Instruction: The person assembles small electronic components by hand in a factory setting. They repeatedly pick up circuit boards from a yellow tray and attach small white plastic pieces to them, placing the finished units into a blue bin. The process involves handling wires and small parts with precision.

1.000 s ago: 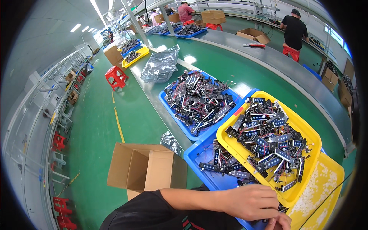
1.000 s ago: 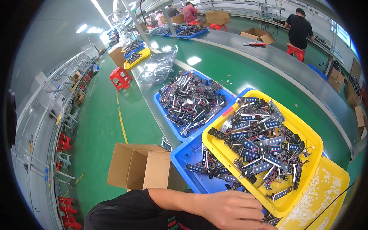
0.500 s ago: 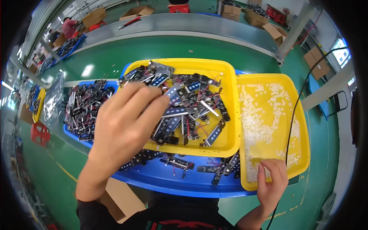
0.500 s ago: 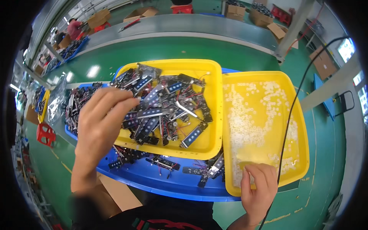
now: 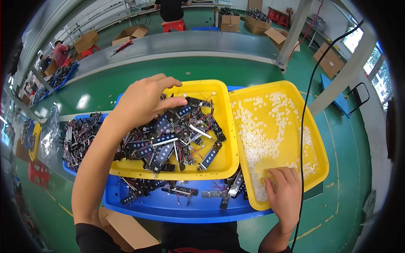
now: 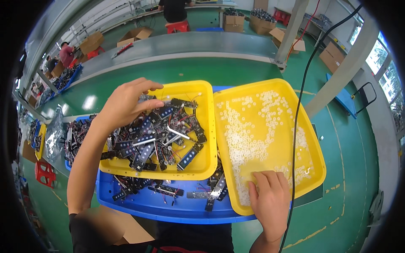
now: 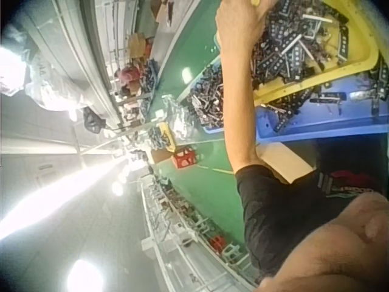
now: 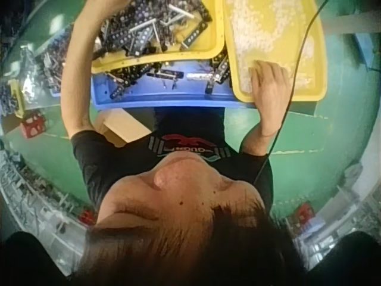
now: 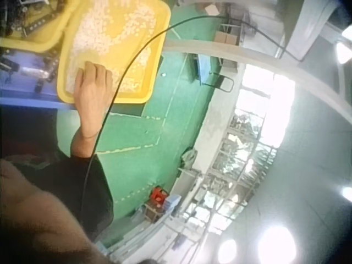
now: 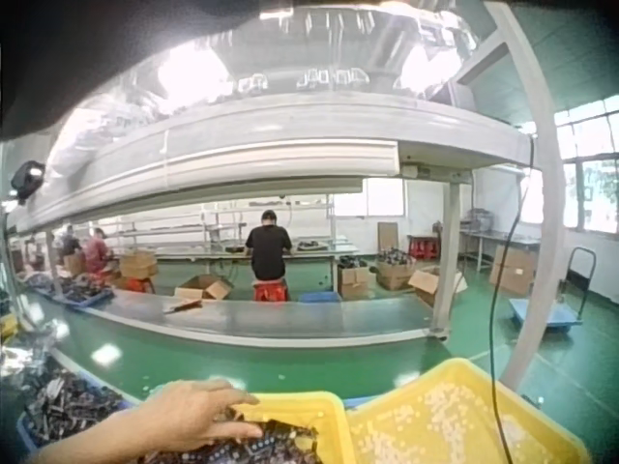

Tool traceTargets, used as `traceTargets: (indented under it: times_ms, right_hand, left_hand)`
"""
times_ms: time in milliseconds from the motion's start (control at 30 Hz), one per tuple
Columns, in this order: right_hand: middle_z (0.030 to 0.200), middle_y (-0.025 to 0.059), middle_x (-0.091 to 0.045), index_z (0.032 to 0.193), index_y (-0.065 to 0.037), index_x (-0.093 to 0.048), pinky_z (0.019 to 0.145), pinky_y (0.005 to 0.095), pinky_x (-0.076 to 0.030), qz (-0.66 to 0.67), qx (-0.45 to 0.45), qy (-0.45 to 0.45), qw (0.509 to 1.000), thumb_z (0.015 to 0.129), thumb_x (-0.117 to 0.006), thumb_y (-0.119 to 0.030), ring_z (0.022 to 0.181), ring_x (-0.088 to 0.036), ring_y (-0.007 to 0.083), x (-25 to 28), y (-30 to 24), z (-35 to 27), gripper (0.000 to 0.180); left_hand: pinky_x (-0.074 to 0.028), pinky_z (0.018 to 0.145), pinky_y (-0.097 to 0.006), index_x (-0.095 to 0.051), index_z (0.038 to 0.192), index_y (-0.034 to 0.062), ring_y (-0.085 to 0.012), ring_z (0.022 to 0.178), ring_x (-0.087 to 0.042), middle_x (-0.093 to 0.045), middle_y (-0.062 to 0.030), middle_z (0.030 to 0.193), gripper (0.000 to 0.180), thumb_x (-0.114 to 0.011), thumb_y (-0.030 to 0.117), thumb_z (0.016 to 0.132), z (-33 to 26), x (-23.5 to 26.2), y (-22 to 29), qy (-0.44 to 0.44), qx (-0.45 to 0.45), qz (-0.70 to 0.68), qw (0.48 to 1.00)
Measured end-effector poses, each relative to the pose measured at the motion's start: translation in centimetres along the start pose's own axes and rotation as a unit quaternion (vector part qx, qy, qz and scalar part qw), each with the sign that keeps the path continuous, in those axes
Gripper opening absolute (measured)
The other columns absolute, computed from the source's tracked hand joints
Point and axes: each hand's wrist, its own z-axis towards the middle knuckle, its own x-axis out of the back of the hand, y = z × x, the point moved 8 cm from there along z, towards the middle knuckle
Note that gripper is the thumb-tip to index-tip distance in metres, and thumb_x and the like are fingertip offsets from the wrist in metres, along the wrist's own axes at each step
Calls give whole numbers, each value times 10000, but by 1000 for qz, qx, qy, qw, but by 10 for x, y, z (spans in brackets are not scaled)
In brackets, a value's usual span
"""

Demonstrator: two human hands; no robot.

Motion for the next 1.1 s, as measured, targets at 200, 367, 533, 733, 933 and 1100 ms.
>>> traceTargets:
  times_ms: [200,367,533,733,933,1100]
  right_hand:
    - [1063,147,-576,1153,-67,-637,783,415,-458,-9,22,-16,1000,777,-674,-77,887,-552,324,-16,-9,14,378]
    - [1160,147,-538,1227,-127,-627,816,411,-447,-58,63,-77,993,790,-651,-74,942,-533,324,-30,-26,16,441]
    - [1167,147,-542,1212,-126,-639,825,409,-447,-62,71,-81,992,784,-645,-55,950,-531,327,-35,-17,14,434]
    - [1162,153,-548,1210,-123,-642,836,420,-447,-63,76,-81,992,780,-637,-38,978,-531,341,-31,-22,15,438]
    - [1165,160,-544,1210,-115,-640,855,426,-445,-47,65,-90,993,778,-626,-28,967,-527,350,-39,-23,15,442]
    - [1158,164,-547,1198,-113,-642,848,418,-437,-63,49,-109,991,776,-623,-26,964,-526,346,-35,-25,19,432]
  left_hand:
    - [-502,707,-284,-600,1138,-18,-175,826,-629,-618,-99,998,370,-694,183,842,-40,86,62,216,-4,-278,936]
    - [-498,705,-287,-600,1139,-19,-179,825,-624,-616,-101,996,370,-688,188,846,-128,149,92,357,-36,-172,917]
    - [-494,703,-291,-600,1140,-21,-182,824,-619,-614,-104,995,371,-682,194,849,-157,155,79,380,-10,-114,918]
    - [-488,701,-295,-599,1142,-23,-187,823,-614,-612,-107,993,372,-675,201,854,-196,161,71,400,26,-61,914]
    - [-483,699,-299,-599,1143,-24,-191,823,-608,-610,-110,991,373,-668,207,858,-205,169,65,388,60,-35,919]
    - [-479,697,-303,-598,1144,-26,-194,822,-604,-608,-112,990,375,-662,213,862,-231,174,51,401,97,-25,911]
